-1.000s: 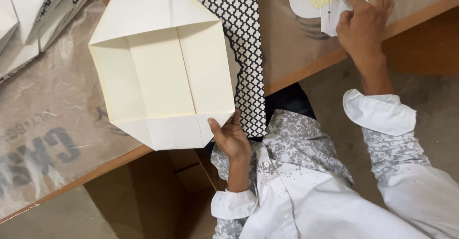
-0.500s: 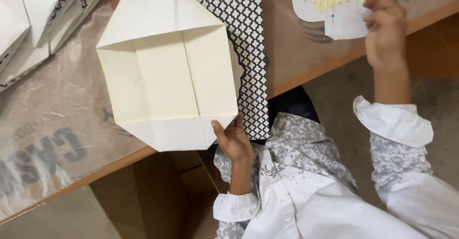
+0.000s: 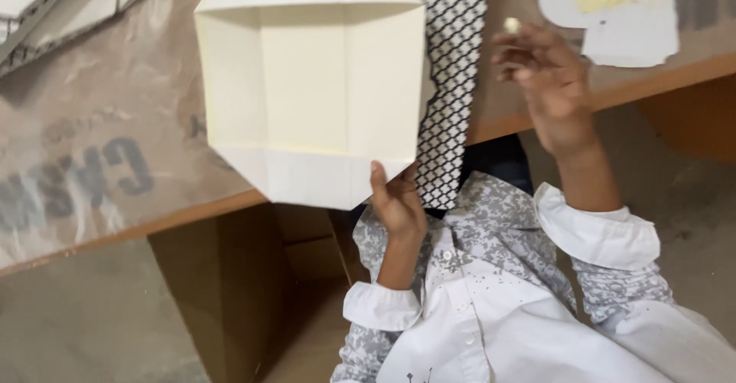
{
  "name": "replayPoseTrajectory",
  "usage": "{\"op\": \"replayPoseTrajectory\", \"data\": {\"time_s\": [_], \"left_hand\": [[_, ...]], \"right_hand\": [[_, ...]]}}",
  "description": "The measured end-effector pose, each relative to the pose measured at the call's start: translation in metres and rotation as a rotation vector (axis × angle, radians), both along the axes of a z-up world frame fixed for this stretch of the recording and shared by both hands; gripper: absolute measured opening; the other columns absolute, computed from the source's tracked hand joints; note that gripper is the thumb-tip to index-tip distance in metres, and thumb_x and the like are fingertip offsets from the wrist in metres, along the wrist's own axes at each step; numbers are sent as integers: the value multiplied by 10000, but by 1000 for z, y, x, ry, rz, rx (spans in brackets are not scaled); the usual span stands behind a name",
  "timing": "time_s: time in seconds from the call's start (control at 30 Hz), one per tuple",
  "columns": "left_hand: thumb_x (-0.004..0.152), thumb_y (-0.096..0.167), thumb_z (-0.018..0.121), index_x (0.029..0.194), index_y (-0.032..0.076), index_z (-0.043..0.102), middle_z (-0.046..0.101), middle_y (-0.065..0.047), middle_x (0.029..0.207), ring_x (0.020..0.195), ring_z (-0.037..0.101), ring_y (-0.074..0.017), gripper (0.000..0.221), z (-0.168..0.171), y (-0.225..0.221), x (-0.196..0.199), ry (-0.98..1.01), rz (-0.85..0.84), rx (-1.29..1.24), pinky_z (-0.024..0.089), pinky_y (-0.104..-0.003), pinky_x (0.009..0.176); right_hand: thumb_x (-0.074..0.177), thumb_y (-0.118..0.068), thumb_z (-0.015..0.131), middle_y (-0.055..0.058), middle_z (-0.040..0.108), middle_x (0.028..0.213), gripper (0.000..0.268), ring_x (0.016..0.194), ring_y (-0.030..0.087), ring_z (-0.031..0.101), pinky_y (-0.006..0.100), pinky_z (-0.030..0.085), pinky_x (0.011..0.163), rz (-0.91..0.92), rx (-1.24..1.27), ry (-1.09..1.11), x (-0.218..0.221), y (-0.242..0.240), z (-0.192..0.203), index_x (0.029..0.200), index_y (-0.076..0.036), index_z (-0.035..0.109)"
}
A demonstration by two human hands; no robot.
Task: Folding and assembling cardboard box components at a workspace.
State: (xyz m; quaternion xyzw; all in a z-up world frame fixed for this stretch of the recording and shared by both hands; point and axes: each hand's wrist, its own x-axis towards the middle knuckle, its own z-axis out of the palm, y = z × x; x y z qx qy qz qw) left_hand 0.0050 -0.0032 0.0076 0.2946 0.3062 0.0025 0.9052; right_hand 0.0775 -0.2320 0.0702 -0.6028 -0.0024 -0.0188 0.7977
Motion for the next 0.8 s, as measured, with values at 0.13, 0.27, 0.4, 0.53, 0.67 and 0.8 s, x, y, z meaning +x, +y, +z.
{"op": "replayPoseTrajectory", "data": {"time_s": [0.13,0.27,0.4,0.53,0.67,0.8], "left_hand": [[1003,322,589,1448,40,425,599,-116,1331,1145,637,-216,552,11,2,4,-4,7,21,577,-411,944],[1038,293,601,1475,-4,393,574,-165,1342,1162,637,-238,568,0,0,-6,-61,21,-1,595,-418,961],[997,291,600,1472,39,388,575,-137,1359,1159,637,-225,578,16,2,5,-42,-5,-31,594,-396,937],[1048,282,595,1488,-16,382,563,-159,1348,1183,624,-230,572,9,3,3,-92,0,-48,600,-413,965],[1024,280,582,1492,13,353,570,-161,1340,1154,646,-228,586,12,2,1,-50,3,-29,610,-392,938],[1047,276,575,1481,-23,360,579,-196,1312,1123,669,-238,570,9,2,2,-81,21,-43,628,-402,927]], "right_hand": [[1045,-10,570,114,585,1439,489,1119,202,553,349,518,949,14,-510,-127,27,44,5,1522,-111,538],[1047,29,594,145,595,1427,461,1324,296,597,393,489,1141,-54,-881,-366,41,55,7,1495,-77,576],[999,43,602,136,605,1462,468,1309,342,592,439,485,1155,-64,-1042,-445,55,58,13,1452,-71,620],[998,41,607,117,607,1474,481,1311,335,603,439,494,1154,-64,-1062,-446,62,55,1,1461,-84,626],[975,57,603,112,618,1473,488,1261,329,589,441,483,1109,-67,-1124,-444,58,53,-4,1441,-81,640],[969,65,608,100,629,1473,501,1281,315,576,431,450,1107,-57,-1190,-476,57,49,-12,1446,-87,646]]}}
